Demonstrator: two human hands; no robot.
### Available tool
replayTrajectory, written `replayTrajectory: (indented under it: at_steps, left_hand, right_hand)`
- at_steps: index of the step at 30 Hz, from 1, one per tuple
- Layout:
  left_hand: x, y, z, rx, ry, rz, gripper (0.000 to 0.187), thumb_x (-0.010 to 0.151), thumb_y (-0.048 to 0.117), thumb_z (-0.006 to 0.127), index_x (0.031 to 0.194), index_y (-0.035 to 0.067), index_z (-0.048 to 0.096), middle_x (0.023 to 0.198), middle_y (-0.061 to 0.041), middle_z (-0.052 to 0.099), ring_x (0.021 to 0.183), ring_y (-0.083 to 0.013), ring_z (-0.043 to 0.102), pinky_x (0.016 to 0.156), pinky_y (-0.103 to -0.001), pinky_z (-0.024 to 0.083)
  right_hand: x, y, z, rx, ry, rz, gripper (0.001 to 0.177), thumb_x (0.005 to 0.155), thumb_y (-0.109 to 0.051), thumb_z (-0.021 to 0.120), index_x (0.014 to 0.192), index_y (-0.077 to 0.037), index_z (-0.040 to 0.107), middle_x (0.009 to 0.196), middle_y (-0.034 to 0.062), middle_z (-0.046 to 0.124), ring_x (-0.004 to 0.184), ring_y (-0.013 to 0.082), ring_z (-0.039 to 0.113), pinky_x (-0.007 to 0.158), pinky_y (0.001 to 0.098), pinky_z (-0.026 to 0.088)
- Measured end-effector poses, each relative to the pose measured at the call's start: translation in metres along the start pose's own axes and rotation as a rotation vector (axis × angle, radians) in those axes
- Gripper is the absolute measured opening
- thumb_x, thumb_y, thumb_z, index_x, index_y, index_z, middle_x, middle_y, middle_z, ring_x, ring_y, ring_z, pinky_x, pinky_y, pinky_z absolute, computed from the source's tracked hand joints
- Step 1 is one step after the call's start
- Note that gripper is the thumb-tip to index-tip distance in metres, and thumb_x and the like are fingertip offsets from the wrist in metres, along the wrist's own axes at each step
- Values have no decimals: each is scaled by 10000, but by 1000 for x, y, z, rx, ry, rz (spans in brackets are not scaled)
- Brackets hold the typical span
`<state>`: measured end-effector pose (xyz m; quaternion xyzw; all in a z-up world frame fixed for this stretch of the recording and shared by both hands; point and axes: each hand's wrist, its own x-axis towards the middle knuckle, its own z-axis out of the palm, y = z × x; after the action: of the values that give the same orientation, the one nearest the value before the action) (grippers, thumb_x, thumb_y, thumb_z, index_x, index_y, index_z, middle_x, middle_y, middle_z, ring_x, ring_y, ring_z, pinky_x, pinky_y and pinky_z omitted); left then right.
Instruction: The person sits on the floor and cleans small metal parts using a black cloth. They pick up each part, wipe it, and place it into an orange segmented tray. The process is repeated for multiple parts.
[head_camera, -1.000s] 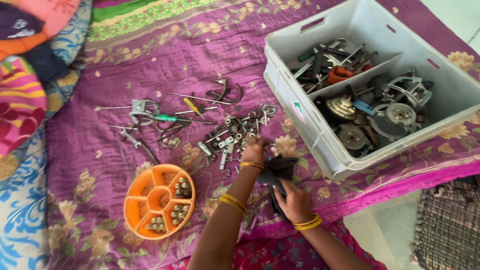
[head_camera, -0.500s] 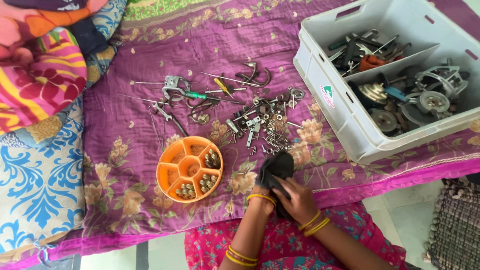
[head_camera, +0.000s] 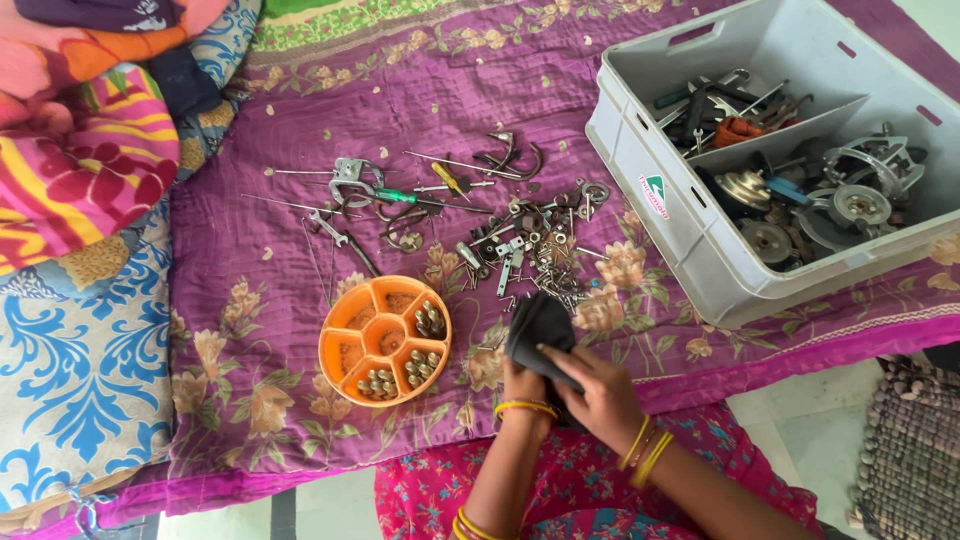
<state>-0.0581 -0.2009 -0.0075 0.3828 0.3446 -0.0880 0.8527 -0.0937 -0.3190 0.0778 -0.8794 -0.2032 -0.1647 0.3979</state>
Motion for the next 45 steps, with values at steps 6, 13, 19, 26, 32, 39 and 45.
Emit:
replayTrajectory:
  at_steps: [6,13,19,26,32,39,45]
  left_hand:
    - [47,-40,-33,365,-440,609,115,1027,-3,697,957,-8,606,859,-13,617,782,-89,555,707,-263,495]
    - [12,17,-36,1012,-191,852,70,905,3,749,973,0,735,766,-116,726,618,-130,616,590,-281,474]
    - [-7,95,-58,770,-211,842,304,875,-33,636,1151,46,736,1006,-86,768,739,-95,672,646,-249,549]
    - [7,179,-98,979,109,1028,238,806,44,802,1042,33,768,919,-89,804,785,-115,766,726,-269,612]
    - [37,220,-85,1144,183,1174,131,805,69,834,924,57,782,891,-115,756,734,-182,762,682,-308,611]
    - [79,222,-87,1278,149,1141,148,783,63,806,924,79,766,928,-113,757,779,-232,776,711,-346,612]
    - [88,217,-81,1396,218,1079,144,842,83,736,978,92,782,911,-132,770,801,-298,757,742,-402,606]
  right_hand:
    - [30,13,-14,259,95,460,262,967,-202,687,1163,-40,748,783,145,738,639,308,677,603,412,524]
    - [21,54,-14,60,108,156,310,977,-297,667,1129,-38,741,902,132,753,716,246,720,626,369,551]
    - [-14,141,-7,-103,76,643,406,1019,-414,671,1142,-35,748,745,253,684,652,352,708,649,440,508]
    - [-38,157,9,-53,75,433,392,970,-400,667,1181,-76,731,917,235,727,861,436,716,659,461,546]
    - [-33,150,5,-98,60,426,393,970,-417,655,1174,-91,736,904,233,730,844,435,718,657,473,545]
    - [-31,148,4,-141,52,398,375,971,-404,652,1160,-94,743,869,231,728,796,431,714,643,475,535]
    - [-29,144,2,-151,22,434,377,965,-393,657,1161,-83,745,845,223,730,752,411,719,615,466,531]
